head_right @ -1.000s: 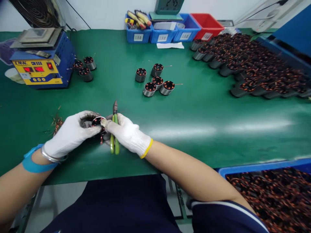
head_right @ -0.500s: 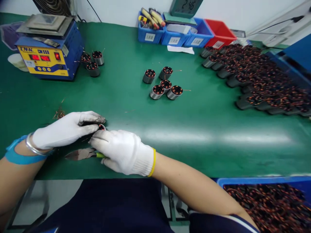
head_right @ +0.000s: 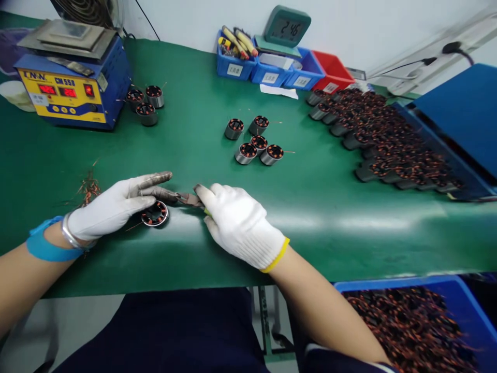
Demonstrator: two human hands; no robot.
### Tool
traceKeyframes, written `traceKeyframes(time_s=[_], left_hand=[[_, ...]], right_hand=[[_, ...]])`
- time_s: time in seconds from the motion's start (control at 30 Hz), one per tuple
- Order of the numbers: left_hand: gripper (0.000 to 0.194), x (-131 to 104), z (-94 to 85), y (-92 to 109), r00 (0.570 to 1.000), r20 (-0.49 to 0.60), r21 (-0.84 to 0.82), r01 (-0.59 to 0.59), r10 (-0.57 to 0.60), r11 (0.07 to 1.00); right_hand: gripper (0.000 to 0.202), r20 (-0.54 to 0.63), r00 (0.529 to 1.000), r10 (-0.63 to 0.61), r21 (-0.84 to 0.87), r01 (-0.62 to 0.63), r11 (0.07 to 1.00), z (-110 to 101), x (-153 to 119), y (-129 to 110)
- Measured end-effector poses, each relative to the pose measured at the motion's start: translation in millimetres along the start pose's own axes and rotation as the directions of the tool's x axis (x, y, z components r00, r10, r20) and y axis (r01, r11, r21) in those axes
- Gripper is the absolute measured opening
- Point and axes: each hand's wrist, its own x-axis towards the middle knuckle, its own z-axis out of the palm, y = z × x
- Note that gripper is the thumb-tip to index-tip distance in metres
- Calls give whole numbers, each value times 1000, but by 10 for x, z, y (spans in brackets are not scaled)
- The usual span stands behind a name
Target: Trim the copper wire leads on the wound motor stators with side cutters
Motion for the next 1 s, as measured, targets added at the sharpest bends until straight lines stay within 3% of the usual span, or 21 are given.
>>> traceKeyframes(time_s=[0.33,0.83,1.0], left_hand=[[62,11,18,-3,1000,-5,0,-31,31,1000],[65,16,34,26,1000,-28,18,0,0,1000],[65,17,31,28,999,-42,23,9,-8,1000]], right_hand=[[49,85,996,42,-121,-31,992,-175,107,-238],[26,163,986,23,-178,7,984,-354,204,-308],[30,166,985,38,-147,-13,989,-313,217,-291]])
